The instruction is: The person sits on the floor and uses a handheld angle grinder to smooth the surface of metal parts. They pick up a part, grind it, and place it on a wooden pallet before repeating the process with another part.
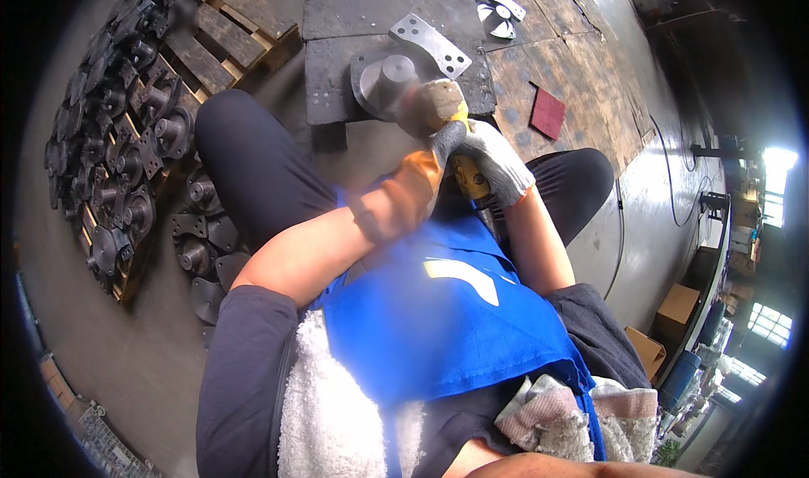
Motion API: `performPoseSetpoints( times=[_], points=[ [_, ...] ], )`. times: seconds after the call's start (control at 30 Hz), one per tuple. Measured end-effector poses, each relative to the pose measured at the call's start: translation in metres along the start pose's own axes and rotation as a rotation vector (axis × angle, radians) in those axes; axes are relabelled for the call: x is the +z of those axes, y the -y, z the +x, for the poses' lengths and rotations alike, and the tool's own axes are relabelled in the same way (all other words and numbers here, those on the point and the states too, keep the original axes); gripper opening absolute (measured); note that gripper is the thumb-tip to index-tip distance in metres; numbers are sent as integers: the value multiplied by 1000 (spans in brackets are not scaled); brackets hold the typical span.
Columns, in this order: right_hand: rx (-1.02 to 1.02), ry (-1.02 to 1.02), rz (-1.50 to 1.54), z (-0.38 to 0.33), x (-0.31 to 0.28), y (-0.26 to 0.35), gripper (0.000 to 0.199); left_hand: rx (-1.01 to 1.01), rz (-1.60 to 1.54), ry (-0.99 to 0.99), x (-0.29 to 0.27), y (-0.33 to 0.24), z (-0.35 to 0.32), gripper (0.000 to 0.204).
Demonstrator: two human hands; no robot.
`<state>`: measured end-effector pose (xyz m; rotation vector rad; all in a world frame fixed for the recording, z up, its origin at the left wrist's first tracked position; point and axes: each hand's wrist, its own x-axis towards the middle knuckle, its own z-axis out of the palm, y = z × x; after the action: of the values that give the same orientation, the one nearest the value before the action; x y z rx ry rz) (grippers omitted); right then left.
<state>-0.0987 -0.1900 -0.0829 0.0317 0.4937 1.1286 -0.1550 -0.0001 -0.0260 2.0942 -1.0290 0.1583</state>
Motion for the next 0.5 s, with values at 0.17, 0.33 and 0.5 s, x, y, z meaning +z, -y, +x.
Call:
performPoseSetpoints(
  times=[0.17, 0.33, 0.5],
  points=[
    [-381, -261, -704, 1, 28, -18, 32, -98, -58, -3, -7, -3, 3, 46],
    [-600, -451, -1272, -5, 57, -39, 34, -70, 7, -20, -5, -4, -2, 43],
    [-566, -409, -1281, -7, 63, -42, 34, -116, -33, -19, 7, 8, 1, 41]
  ],
)
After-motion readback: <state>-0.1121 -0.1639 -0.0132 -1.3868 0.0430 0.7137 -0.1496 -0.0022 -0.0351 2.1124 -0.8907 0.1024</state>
